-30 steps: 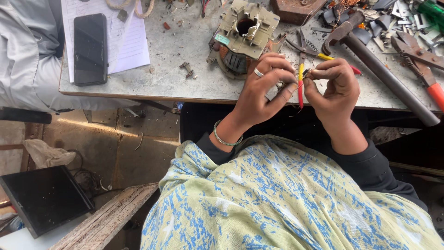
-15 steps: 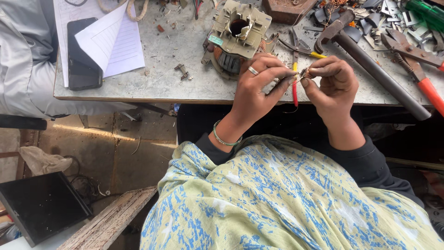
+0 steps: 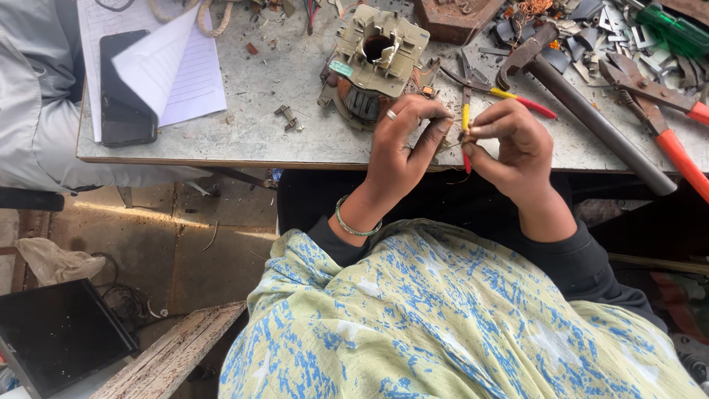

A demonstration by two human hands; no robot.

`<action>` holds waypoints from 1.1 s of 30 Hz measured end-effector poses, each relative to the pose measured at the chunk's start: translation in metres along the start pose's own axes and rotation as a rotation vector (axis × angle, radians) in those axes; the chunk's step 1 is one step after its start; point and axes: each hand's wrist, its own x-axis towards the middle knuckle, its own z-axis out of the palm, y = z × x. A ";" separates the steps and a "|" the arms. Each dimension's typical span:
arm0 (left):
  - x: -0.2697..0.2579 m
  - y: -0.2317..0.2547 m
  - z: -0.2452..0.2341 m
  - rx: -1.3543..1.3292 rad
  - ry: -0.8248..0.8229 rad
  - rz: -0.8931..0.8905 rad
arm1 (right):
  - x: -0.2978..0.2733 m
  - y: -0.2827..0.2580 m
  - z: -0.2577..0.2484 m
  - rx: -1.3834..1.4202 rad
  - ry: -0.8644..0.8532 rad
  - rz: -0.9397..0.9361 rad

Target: The person sits at a cluttered workbench and uses pliers to strip insulation from copper wires. They then twist the exposed wire ends and connect them to a small electronic component, likely a transformer or motor part, while handling various tools and parts on the table.

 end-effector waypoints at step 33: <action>-0.002 0.017 -0.007 0.008 0.074 0.116 | 0.023 -0.019 0.011 0.364 0.019 0.284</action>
